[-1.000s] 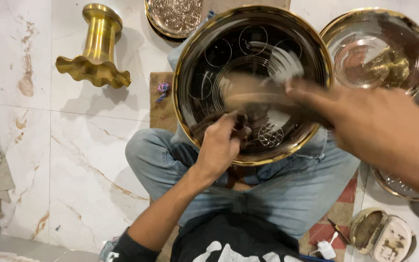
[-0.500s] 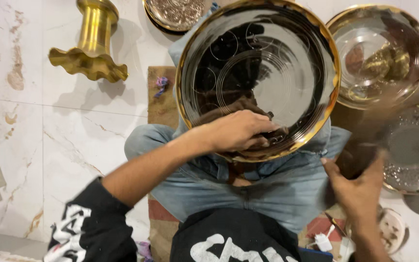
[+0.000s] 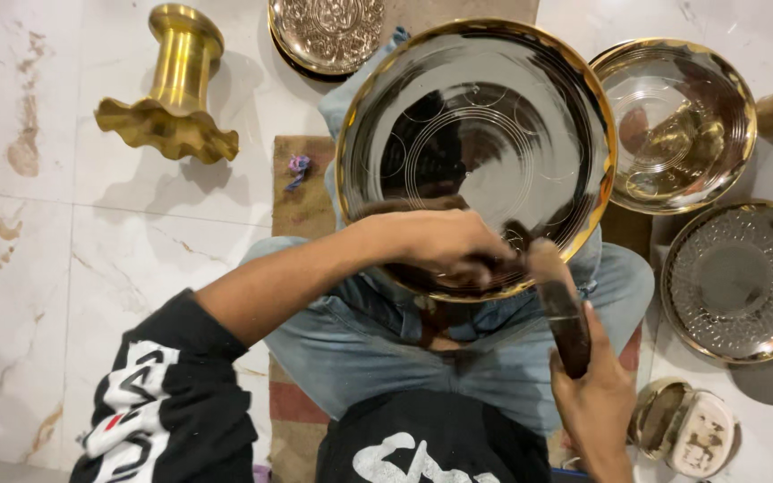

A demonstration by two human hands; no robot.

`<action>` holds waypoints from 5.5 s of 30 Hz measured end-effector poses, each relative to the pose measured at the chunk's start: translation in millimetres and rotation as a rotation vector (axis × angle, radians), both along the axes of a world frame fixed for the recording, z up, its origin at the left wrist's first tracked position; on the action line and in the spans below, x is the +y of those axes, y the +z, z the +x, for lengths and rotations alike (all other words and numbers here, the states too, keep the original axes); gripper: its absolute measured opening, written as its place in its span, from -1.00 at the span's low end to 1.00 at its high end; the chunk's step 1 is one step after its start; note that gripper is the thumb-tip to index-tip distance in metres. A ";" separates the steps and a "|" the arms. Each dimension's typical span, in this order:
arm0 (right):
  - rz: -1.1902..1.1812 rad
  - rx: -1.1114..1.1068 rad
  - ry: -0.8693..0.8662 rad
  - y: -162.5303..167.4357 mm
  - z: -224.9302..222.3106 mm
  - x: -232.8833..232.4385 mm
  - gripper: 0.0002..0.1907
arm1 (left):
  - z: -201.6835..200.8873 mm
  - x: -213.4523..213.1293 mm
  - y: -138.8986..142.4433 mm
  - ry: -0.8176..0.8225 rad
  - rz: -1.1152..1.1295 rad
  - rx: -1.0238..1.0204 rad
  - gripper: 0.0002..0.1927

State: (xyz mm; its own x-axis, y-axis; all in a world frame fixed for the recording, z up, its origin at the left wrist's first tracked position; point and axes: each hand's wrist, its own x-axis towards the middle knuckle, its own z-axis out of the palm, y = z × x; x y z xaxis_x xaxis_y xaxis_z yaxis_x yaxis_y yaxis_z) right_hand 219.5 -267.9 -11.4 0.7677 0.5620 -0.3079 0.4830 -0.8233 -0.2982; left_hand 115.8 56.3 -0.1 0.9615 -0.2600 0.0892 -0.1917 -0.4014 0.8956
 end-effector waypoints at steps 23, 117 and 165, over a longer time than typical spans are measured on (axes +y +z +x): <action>0.946 0.427 -0.289 33.2 48.0 22.6 -0.21 | 3.9 9.2 -0.8 0.134 -0.003 -0.076 -0.47; 0.117 -0.092 0.007 6.6 32.3 -8.6 0.04 | 19.9 12.3 12.3 0.055 0.130 -0.029 -0.40; -0.474 -0.569 1.228 181.4 58.3 217.7 -0.17 | -29.3 -100.2 1.0 1.601 -0.126 0.059 -0.71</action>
State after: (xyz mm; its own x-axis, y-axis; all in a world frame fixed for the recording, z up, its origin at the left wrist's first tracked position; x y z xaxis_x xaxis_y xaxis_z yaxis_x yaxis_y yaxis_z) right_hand 277.8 -50.3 170.1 -0.0396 0.8807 -0.4720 0.9067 0.2301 0.3534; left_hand 86.5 -43.9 0.9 0.2271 0.9738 -0.0142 0.3668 -0.0720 0.9275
